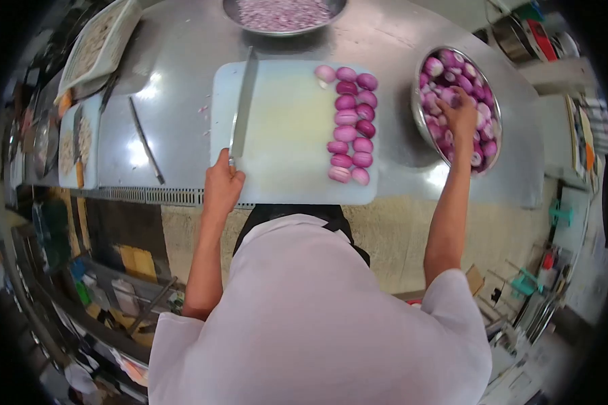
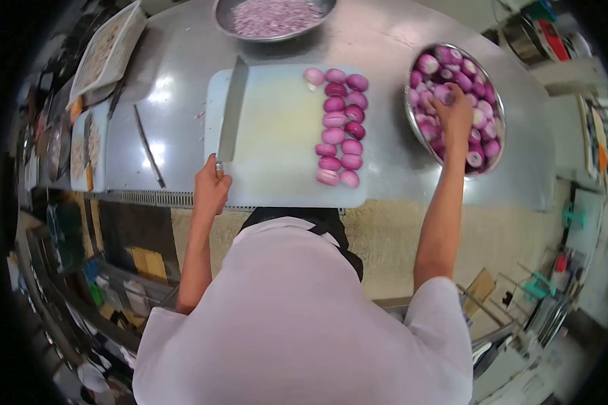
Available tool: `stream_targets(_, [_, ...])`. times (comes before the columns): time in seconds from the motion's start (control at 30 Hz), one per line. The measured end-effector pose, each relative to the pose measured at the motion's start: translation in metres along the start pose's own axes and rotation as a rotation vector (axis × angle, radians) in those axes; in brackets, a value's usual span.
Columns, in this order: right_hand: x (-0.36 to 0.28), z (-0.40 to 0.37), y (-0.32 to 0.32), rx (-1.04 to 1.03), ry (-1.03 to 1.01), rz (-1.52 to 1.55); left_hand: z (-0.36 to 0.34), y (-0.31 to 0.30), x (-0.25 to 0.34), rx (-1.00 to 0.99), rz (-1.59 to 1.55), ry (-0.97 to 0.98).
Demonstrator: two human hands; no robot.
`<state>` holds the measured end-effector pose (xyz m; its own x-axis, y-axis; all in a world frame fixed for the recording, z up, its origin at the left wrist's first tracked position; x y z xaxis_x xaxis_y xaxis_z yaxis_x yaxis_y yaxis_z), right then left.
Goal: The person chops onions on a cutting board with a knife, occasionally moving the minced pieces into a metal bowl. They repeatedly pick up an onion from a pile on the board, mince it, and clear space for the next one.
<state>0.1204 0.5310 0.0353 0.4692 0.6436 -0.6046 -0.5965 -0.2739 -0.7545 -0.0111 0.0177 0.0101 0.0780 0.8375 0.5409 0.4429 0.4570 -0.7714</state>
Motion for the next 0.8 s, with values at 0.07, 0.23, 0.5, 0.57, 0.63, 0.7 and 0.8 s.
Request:
stream_targets(0.07, [-0.052, -0.02, 0.005, -0.038, -0.067, 0.328, 0.0, 0.002, 0.0, 0.018, 0.056, 0.065])
stream_targets(0.23, [-0.184, -0.114, 0.117, -0.435, -0.449, 0.642, -0.001, -0.004, 0.015, -0.071, 0.071, -0.049])
stream_targets(0.5, [-0.208, -0.16, 0.172, -0.595, -0.372, 0.505, -0.022, -0.022, 0.021, 0.011, 0.105, 0.127])
stream_targets(0.57, [-0.206, -0.162, 0.168, -0.512, -0.374, 0.544, -0.037, -0.031, 0.032, -0.015, 0.098, 0.129])
stream_targets(0.63, [-0.203, -0.165, 0.171, -0.526, -0.277, 0.594, -0.05, -0.039, 0.037, -0.042, 0.096, 0.137])
stream_targets(0.7, [-0.206, -0.168, 0.178, -0.492, -0.298, 0.583, -0.058, -0.043, 0.04, -0.114, 0.138, 0.189])
stream_targets(0.8, [-0.209, -0.166, 0.182, -0.44, -0.332, 0.566, -0.063, -0.037, 0.035, -0.161, 0.223, 0.215])
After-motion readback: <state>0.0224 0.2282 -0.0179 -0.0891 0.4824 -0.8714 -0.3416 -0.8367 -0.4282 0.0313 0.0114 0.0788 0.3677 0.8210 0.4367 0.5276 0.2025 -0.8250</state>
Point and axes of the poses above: each hand's wrist, its own z-axis towards the middle knuckle, its own y-axis out of the palm, x = y × z, the point moved 2 cm from there along z, towards the middle knuckle, and after that the axes turned 15 degrees about z, right-handed, at the moved point
